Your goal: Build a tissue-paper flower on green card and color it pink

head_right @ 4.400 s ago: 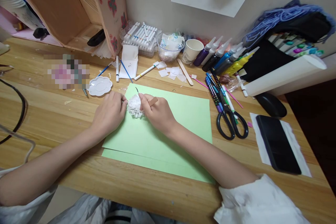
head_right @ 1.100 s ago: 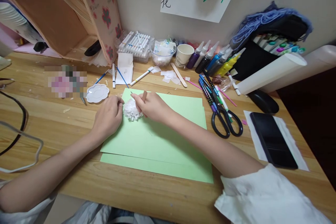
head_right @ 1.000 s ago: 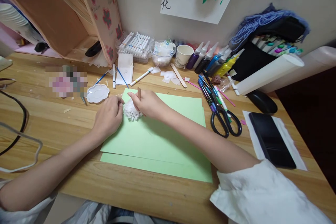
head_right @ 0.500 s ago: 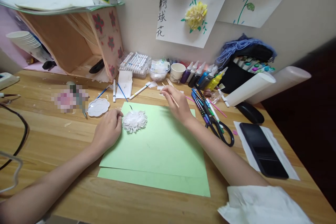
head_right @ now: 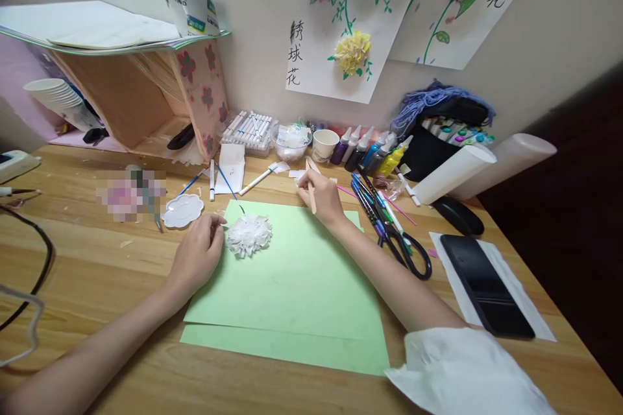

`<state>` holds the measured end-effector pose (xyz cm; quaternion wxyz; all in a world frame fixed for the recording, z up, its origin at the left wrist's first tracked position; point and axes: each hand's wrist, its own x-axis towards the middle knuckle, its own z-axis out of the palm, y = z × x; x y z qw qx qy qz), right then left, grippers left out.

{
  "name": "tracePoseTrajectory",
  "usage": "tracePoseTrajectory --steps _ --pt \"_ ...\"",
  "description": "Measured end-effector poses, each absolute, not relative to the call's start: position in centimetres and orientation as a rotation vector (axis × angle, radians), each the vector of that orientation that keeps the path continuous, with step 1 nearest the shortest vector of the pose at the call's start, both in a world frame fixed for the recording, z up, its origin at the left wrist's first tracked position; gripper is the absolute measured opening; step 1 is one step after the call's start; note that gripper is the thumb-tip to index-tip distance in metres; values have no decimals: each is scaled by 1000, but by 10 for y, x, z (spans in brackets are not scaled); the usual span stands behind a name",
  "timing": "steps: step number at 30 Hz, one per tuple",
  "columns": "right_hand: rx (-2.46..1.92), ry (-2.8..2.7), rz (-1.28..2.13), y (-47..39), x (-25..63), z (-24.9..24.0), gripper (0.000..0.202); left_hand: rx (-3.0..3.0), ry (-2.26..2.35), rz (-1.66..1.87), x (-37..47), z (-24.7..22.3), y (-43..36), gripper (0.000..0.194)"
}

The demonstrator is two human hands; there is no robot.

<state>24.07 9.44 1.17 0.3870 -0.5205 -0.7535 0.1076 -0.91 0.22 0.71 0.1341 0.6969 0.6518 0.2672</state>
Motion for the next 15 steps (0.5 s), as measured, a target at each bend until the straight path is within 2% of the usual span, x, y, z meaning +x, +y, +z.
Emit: tracePoseTrajectory --steps 3,5,7,10,15 --pt "-1159 -1654 751 61 235 23 11 2077 1760 939 -2 17 -11 13" --pt "-1032 -1633 1107 37 230 25 14 2173 1580 914 6 23 -22 15" --pt "-964 -1678 1282 16 224 22 16 2204 1402 800 13 27 -32 17" --pt "-899 -1768 1269 -1 218 13 19 2129 1300 654 20 27 -41 16" --pt "-809 -1893 1107 1 213 3 22 2026 1368 604 22 21 -41 16"
